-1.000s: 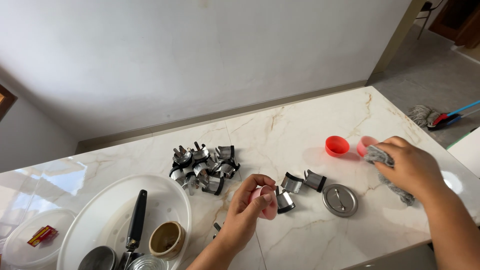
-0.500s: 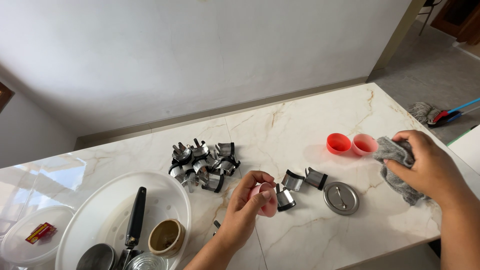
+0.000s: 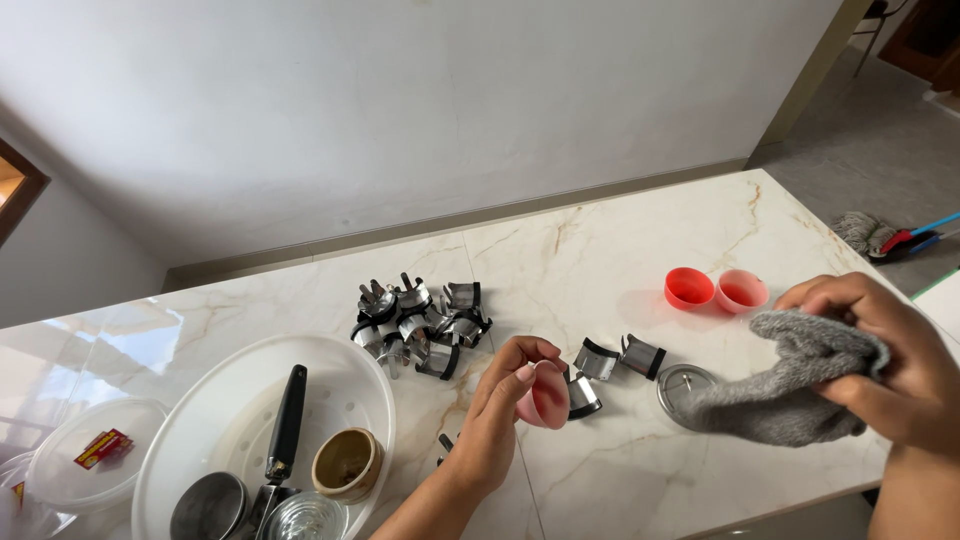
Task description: The person dries various small kitchen utensils and containers using a grey cloth. They wipe metal parts, a metal lid, small red and pink plastic cups, and a black-handled tool, placing the dried items on the countertop.
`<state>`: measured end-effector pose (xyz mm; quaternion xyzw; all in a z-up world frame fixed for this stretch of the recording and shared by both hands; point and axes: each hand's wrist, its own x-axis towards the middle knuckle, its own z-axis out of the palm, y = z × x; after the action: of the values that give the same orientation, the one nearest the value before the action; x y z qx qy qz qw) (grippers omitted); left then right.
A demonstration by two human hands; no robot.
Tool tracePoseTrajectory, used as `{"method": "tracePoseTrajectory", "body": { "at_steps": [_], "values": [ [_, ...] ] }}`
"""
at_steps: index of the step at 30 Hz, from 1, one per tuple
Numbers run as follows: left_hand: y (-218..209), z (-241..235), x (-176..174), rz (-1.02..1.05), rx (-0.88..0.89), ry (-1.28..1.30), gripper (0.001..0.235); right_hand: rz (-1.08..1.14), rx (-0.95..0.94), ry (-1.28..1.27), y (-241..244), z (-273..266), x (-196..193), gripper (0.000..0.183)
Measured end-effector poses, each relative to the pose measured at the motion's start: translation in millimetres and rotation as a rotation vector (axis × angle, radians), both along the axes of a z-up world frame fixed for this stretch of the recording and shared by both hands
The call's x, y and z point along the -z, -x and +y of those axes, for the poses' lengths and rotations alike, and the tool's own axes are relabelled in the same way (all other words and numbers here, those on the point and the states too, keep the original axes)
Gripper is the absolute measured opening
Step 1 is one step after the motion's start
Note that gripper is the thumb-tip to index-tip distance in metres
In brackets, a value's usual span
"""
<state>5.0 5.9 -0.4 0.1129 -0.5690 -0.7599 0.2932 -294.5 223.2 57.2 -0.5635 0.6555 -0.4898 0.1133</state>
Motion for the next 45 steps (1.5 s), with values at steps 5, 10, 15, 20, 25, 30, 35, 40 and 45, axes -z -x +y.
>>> {"method": "tracePoseTrajectory", "body": {
  "at_steps": [5,10,15,20,25,30,35,40,45],
  "values": [
    [0.0,1.0,-7.7,-0.012,0.058,-0.117,0.059,0.109,-0.225,0.142,-46.5,-44.8,-9.0,0.041],
    [5.2,1.4,-1.7,-0.011,0.034,-0.296,0.042,-0.114,-0.241,0.218,-83.6,-69.6,-4.5,0.062],
    [9.5,-1.2,1.2,0.029,0.059,-0.368,0.042,-0.097,-0.227,0.342,-118.4,-105.4,-0.4,0.061],
    [13.0,-9.1,22.7,0.091,-0.038,-0.261,0.046,0.155,-0.351,0.231,-151.9,-124.7,17.7,0.043],
    [15.3,-17.0,38.9,0.067,-0.331,-0.276,0.033,0.299,-0.320,0.123,-153.3,-120.7,26.7,0.046],
    [13.9,-13.6,28.8,0.113,-0.374,-0.254,0.032,0.116,-0.399,0.038,-145.2,-120.8,9.8,0.056],
    [17.0,-9.1,36.6,0.060,-0.284,-0.098,0.033,0.152,-0.322,0.096,-132.3,-122.8,12.3,0.048],
    [17.8,2.6,27.0,-0.064,-0.138,0.168,0.048,0.272,-0.088,0.142,-125.6,-123.7,25.9,0.059],
    [11.9,4.1,20.0,-0.141,-0.114,0.247,0.053,0.291,-0.101,0.127,-122.6,-122.6,27.7,0.066]
  ]
}}
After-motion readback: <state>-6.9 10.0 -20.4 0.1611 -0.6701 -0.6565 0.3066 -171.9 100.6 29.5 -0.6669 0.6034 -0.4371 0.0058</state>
